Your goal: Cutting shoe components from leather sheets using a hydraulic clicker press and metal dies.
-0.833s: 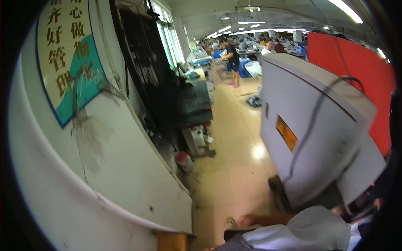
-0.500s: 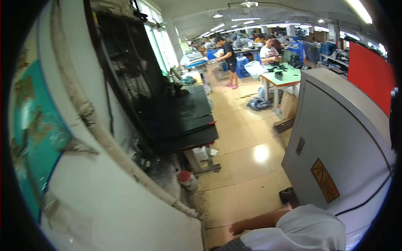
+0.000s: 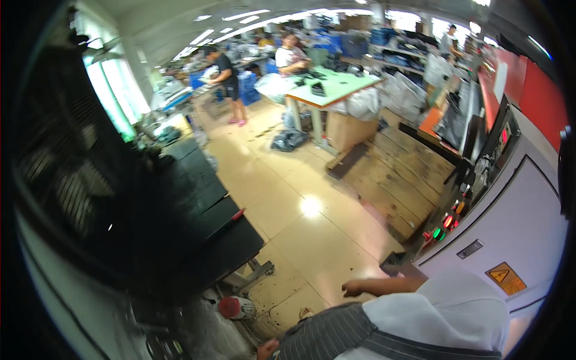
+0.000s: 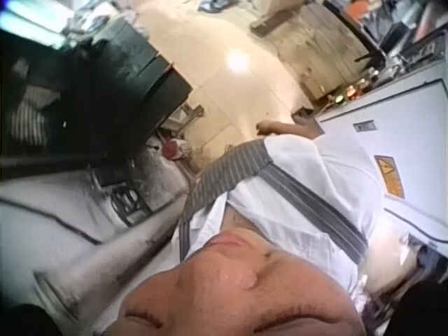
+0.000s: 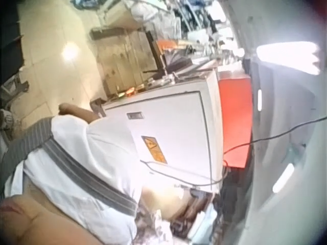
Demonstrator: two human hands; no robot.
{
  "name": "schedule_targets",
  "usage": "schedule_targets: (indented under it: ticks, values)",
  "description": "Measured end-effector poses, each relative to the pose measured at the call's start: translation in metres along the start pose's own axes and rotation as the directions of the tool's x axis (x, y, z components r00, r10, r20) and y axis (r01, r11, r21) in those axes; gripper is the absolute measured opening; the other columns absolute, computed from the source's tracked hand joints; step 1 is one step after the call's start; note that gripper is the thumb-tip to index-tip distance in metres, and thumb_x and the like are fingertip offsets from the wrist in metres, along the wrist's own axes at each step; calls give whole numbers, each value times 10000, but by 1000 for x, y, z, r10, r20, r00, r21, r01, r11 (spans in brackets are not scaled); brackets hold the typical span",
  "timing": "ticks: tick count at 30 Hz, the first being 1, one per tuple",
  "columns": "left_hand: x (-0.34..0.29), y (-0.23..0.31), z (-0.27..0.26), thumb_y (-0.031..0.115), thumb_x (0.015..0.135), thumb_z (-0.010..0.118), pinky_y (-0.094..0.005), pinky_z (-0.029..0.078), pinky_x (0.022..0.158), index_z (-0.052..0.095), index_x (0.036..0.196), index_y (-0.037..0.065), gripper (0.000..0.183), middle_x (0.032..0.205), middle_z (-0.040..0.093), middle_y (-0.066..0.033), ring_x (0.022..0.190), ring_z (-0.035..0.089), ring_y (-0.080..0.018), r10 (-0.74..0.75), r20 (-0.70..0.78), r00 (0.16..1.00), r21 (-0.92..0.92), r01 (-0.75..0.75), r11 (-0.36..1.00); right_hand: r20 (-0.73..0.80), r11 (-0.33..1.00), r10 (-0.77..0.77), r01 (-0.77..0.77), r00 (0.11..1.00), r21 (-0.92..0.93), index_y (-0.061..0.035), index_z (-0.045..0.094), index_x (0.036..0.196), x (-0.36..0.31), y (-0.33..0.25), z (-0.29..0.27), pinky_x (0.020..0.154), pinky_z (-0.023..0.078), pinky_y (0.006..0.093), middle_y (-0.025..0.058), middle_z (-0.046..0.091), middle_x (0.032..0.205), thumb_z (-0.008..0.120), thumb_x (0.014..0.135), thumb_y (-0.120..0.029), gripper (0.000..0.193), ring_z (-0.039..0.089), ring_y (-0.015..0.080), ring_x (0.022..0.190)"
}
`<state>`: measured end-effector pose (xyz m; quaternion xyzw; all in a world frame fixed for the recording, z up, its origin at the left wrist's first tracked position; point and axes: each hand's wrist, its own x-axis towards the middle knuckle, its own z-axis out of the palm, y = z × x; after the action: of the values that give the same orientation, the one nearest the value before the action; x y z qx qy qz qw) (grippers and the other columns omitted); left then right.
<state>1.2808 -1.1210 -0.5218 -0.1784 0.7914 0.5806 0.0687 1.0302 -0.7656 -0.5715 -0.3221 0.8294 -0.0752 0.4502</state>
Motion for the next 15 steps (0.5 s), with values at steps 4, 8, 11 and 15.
schedule_targets:
  ticks: [4,8,11,15]
  values:
    - [112,136,-45,258,841,667,-289,513,782,705,966,10,280,968,714,-99,879,667,-158,53,199,979,194,-92,977,-317,944,138,-27,938,330,-76,571,1230,-20,25,-103,909,461,425,182,633,1142,588,864,-431,510,602,346,1046]
    - [263,270,-35,231,842,653,-301,508,809,705,964,20,249,978,702,-125,900,668,-216,307,416,856,254,-434,865,-572,760,506,-20,646,650,-52,593,1197,-56,37,-166,871,491,378,175,648,1118,597,872,-364,450,627,312,1006]
    - [346,351,2,231,854,647,-300,495,846,697,1000,30,254,996,695,-126,939,656,-231,362,543,758,185,-528,829,-521,654,615,-14,592,756,-24,611,1165,-65,60,-193,884,487,376,189,659,1076,606,865,-350,443,636,311,992]
    - [435,388,58,255,876,638,-297,486,848,680,1059,46,281,993,696,-106,941,647,-207,469,572,673,59,-604,795,-571,570,656,172,494,804,-7,637,1109,-75,99,-283,798,505,330,162,677,1013,640,858,-284,374,648,232,914]
